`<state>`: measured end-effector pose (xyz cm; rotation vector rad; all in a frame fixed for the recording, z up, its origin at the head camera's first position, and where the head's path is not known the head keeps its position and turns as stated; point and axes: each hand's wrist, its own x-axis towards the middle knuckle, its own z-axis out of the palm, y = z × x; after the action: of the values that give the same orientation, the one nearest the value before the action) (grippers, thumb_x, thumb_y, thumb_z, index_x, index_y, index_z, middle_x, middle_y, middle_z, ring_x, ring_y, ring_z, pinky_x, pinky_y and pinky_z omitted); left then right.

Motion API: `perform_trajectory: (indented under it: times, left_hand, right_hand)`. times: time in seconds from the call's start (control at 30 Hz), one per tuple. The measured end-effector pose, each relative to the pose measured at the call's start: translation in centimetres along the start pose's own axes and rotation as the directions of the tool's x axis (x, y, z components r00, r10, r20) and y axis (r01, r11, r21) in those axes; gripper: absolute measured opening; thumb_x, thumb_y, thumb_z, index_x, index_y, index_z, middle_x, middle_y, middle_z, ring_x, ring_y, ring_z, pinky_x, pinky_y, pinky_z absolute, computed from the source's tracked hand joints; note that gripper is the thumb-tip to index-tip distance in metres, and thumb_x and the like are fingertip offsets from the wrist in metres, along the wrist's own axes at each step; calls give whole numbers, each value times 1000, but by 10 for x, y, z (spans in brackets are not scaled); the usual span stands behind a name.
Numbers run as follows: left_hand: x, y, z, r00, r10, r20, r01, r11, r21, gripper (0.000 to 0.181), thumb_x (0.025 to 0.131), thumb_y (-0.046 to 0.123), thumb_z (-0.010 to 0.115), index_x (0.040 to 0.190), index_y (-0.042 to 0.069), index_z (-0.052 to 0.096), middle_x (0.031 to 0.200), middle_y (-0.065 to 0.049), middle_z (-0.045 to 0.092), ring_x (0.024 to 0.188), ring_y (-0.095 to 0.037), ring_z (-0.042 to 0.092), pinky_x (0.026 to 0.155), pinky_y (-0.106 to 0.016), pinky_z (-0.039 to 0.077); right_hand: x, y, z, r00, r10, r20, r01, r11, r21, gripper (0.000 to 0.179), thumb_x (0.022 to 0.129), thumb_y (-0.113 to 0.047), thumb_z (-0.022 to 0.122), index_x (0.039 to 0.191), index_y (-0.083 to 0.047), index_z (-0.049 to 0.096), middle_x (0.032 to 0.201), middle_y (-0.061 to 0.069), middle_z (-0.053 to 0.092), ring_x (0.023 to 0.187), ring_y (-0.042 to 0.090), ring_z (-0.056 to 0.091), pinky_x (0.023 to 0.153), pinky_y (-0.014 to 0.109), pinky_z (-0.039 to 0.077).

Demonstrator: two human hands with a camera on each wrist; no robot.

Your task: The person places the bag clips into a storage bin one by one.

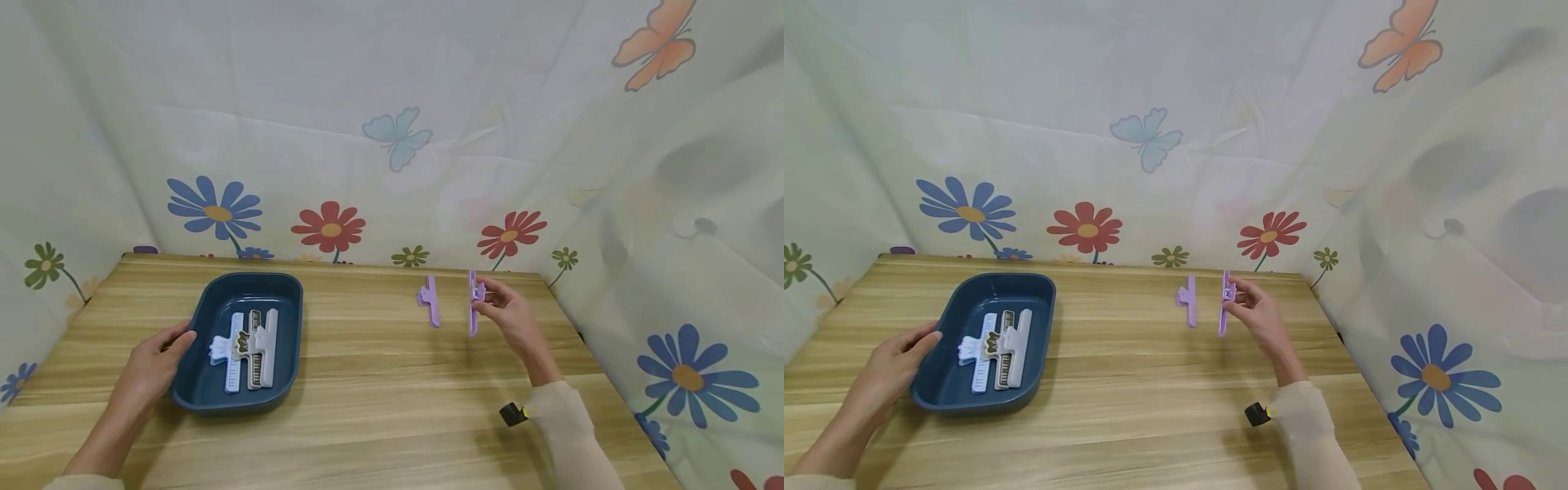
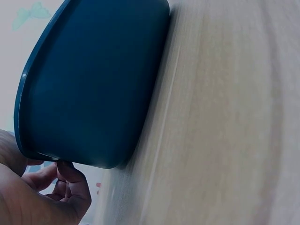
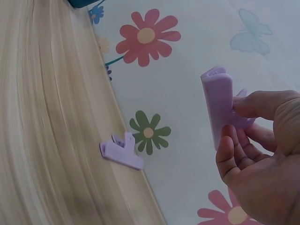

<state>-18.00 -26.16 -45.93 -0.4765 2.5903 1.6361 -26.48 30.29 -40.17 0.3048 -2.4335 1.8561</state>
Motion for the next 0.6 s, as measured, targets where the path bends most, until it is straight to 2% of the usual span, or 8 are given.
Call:
perform_trajectory:
  times: [0.17, 0.47, 0.6]
  left_hand:
    - [0, 0, 0, 1000, 4, -2, -4, 1000, 3, 69, 112, 47, 35, 161, 0, 26, 163, -33, 21, 146, -54, 27, 113, -69, 29]
    - [0, -2, 0, 1000, 8, 1, -8, 1000, 3, 70, 112, 48, 34, 161, -1, 25, 163, -34, 22, 146, -55, 27, 112, -69, 30]
    - [0, -2, 0, 1000, 11, 4, -11, 1000, -2, 70, 112, 48, 34, 161, -1, 25, 163, -34, 21, 146, -55, 27, 112, -69, 30]
  right_hand:
    - [2, -2, 10, 1000, -18, 20, 17, 1000, 18, 50, 98, 4, 67, 145, 8, 51, 117, 23, 57, 100, 20, 59, 83, 20, 55]
    - [6, -8, 27, 997, -66, 46, 63, 996, 71, 51, 95, 8, 67, 143, 12, 51, 106, 9, 63, 96, 18, 61, 80, 22, 56]
    - [6, -12, 34, 995, -77, 57, 73, 995, 73, 51, 95, 9, 67, 143, 11, 52, 107, 11, 63, 98, 23, 61, 81, 23, 57]
